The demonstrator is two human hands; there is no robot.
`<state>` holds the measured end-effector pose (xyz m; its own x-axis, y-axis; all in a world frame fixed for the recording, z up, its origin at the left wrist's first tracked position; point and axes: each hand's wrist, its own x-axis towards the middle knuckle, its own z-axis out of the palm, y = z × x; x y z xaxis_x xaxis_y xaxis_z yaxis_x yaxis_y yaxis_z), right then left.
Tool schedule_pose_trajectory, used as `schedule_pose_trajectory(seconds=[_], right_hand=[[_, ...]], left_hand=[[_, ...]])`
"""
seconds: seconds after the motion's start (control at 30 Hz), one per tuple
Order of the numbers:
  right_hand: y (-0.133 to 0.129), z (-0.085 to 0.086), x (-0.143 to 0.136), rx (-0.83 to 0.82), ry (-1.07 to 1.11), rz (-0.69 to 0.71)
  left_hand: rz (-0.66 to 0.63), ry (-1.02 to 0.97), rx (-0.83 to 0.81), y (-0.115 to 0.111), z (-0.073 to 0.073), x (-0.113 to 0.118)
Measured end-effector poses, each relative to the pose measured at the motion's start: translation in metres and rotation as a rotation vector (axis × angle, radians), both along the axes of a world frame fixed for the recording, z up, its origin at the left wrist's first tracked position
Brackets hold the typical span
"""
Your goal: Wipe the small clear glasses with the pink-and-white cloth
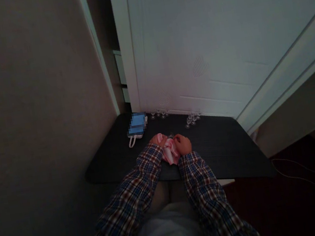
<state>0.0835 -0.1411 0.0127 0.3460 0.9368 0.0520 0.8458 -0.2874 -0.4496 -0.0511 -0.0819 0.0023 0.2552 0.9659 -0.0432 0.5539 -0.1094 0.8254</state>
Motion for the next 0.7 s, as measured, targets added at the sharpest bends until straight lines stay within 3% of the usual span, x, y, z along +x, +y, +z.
schedule_pose_trajectory(seconds=[0.27, 0.47, 0.7], right_hand=[[-0.007, 0.000, -0.002, 0.022, 0.035, 0.011], [-0.006, -0.002, -0.001, 0.026, 0.032, 0.032], [-0.008, -0.001, -0.003, 0.022, 0.029, 0.058]], left_hand=[[0.034, 0.052, -0.040, -0.018, 0.005, -0.008], [0.040, 0.063, -0.051, -0.017, 0.011, -0.008], [0.094, 0.007, -0.012, -0.018, 0.000, -0.011]])
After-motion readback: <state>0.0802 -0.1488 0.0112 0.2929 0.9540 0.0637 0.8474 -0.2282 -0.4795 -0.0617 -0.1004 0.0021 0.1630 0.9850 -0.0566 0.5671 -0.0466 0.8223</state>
